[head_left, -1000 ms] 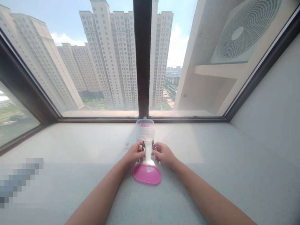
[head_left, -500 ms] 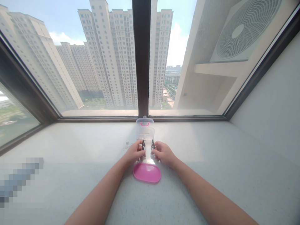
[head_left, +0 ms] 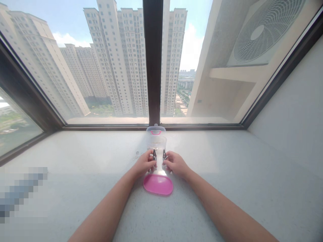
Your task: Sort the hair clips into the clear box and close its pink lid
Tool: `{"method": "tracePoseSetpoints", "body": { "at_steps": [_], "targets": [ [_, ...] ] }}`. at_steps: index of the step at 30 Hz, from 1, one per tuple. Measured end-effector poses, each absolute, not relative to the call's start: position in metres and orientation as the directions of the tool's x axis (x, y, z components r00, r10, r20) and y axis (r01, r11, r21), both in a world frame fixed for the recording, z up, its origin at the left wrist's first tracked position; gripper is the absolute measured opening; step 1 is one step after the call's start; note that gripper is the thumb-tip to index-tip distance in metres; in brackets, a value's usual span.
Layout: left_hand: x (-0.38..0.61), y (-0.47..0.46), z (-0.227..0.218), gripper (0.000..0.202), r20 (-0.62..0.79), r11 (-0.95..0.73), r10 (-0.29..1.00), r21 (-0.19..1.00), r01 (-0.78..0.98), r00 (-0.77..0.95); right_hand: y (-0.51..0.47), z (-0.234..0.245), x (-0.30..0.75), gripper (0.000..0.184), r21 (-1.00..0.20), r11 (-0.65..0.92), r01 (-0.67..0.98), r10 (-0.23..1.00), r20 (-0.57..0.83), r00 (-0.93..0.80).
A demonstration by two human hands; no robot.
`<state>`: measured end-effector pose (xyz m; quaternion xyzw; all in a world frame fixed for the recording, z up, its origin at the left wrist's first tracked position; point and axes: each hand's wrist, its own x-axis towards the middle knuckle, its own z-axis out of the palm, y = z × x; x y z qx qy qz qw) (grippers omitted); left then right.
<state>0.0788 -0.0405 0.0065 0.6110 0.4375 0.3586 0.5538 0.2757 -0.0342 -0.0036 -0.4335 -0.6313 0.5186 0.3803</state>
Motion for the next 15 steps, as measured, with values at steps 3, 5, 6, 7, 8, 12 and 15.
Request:
{"method": "tracePoseSetpoints", "body": {
  "at_steps": [3,5,6,7,8,12,15],
  "targets": [
    [0.078,-0.0396,0.0045,0.027,-0.046,-0.002,0.931,0.991,0.13,0.361,-0.0342,-0.004,0.2759,0.017,-0.985,0.088,0.147,0.941,0.033,-0.336],
    [0.0777,-0.0391,0.0036,0.027,-0.045,-0.004,0.931,0.991,0.131,0.363,-0.0342,-0.004,0.2758,0.017,-0.986,0.087,0.143,0.941,0.034,-0.337],
    [0.0777,-0.039,0.0035,0.027,-0.044,-0.004,0.931,0.991,0.131,0.363,-0.0342,-0.0038,0.2758,0.017,-0.986,0.085,0.142,0.941,0.033,-0.336],
    [0.0778,-0.039,0.0037,0.027,-0.045,-0.004,0.931,0.991,0.132,0.362,-0.0342,-0.0036,0.2757,0.017,-0.986,0.083,0.143,0.942,0.031,-0.335],
    [0.078,-0.0391,0.004,0.027,-0.046,-0.002,0.931,0.991,0.133,0.362,-0.0343,-0.0032,0.2756,0.017,-0.986,0.082,0.145,0.942,0.029,-0.334],
    [0.0789,-0.0402,0.0064,0.027,-0.049,-0.002,0.933,0.99,0.14,0.357,-0.0358,-0.0014,0.2755,0.016,-0.985,0.084,0.153,0.942,0.028,-0.334],
    [0.0791,-0.0405,0.0075,0.026,-0.042,-0.011,0.934,0.989,0.146,0.355,-0.0367,-0.0003,0.2756,0.015,-0.984,0.087,0.157,0.942,0.03,-0.336]
  ]
}}
